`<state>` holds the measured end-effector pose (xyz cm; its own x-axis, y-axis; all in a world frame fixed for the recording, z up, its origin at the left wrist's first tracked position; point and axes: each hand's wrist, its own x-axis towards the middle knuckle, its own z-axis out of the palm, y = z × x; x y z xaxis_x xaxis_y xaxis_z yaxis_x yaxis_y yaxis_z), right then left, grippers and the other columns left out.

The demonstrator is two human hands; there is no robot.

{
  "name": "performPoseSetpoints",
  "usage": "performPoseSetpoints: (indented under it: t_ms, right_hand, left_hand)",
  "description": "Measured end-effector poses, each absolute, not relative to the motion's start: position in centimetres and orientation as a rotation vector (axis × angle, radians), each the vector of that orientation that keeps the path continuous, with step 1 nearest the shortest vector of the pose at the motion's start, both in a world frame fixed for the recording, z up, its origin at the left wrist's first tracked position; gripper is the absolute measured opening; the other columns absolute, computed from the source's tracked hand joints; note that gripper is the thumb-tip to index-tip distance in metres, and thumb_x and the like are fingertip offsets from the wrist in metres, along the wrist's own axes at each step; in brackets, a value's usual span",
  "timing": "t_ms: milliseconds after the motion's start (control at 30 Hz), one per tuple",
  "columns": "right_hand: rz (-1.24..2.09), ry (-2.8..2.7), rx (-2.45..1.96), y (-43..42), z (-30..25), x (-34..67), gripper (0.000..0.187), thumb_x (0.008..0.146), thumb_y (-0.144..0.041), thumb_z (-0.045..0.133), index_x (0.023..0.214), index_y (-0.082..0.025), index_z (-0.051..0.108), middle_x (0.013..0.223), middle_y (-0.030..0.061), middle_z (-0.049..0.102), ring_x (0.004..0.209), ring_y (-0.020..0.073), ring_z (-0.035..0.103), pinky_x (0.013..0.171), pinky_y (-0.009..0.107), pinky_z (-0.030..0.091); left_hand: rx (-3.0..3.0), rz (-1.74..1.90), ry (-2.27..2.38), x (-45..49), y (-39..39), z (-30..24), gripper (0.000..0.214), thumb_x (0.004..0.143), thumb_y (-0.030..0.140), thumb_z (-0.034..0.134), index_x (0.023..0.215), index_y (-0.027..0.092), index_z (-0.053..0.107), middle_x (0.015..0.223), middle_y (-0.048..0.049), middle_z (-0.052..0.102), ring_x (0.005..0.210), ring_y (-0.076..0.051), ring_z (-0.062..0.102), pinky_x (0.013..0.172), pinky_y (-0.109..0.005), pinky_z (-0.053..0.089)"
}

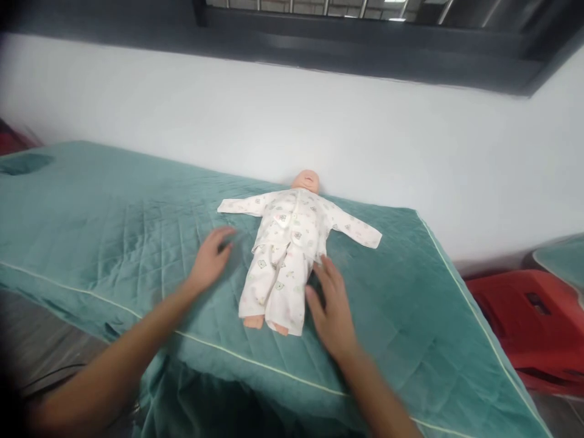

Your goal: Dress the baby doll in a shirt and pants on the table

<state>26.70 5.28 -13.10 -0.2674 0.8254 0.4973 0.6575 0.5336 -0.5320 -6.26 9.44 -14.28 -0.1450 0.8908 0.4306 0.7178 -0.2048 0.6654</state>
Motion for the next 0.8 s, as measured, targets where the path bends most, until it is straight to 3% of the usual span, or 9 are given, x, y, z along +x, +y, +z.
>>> performPoseSetpoints:
  t_ms: [100, 200, 467, 633, 800]
  right_hand:
    - [0.389, -2.116, -1.146, -0.2, -12.7, 24.2, 0.044, 0.098, -0.031, 0.057, 0.141, -0.030, 0.051, 0.162, 0.0075, 0.040, 0.153, 0.0302, 0.032, 0.116, 0.056, 0.043]
    - [0.367, -2.236, -1.146, -2.4, -12.2, 22.3, 0.041, 0.097, -0.029, 0.058, 0.137, -0.028, 0.053, 0.164, 0.0072, 0.036, 0.154, 0.0329, 0.027, 0.112, 0.057, 0.047]
    - [0.133, -2.387, -1.242, -0.2, -10.6, 19.1, 0.021, 0.091, -0.011, 0.054, 0.107, -0.021, 0.065, 0.158, 0.0141, 0.045, 0.150, 0.0388, 0.034, 0.114, 0.073, 0.033]
    - [0.161, -2.424, -1.123, 0.3, -8.0, 19.4, 0.022, 0.091, -0.010, 0.052, 0.099, -0.024, 0.067, 0.147, 0.0110, 0.057, 0.142, 0.0337, 0.047, 0.115, 0.070, 0.033]
    - [0.220, -2.414, -1.003, -1.3, -6.4, 19.6, 0.022, 0.092, -0.009, 0.048, 0.097, -0.023, 0.065, 0.141, 0.0070, 0.062, 0.140, 0.0281, 0.048, 0.120, 0.064, 0.031]
  left_hand:
    - [1.847, 1.112, 1.590, -3.4, 2.4, -14.1, 0.027, 0.093, 0.021, 0.049, 0.116, 0.023, 0.063, 0.122, -0.0066, 0.066, 0.116, -0.021, 0.062, 0.105, -0.040, 0.049]
    - [1.819, 0.935, 1.524, -1.5, -2.0, -13.5, 0.022, 0.091, 0.022, 0.054, 0.111, 0.024, 0.063, 0.114, -0.0039, 0.067, 0.108, -0.021, 0.062, 0.100, -0.040, 0.048]
    - [1.754, 0.885, 1.603, 0.6, -1.6, -12.1, 0.009, 0.090, 0.024, 0.049, 0.093, 0.022, 0.057, 0.093, -0.0016, 0.065, 0.090, -0.020, 0.059, 0.086, -0.035, 0.046]
    - [1.657, 0.933, 1.513, 0.5, -2.5, -10.0, 0.008, 0.090, 0.024, 0.047, 0.087, 0.022, 0.054, 0.085, -0.0002, 0.062, 0.083, -0.019, 0.058, 0.081, -0.032, 0.046]
    - [1.731, 0.906, 1.599, -0.2, -3.7, -9.4, 0.007, 0.082, 0.016, 0.045, 0.081, 0.023, 0.048, 0.080, 0.0013, 0.058, 0.080, -0.018, 0.056, 0.077, -0.032, 0.045]
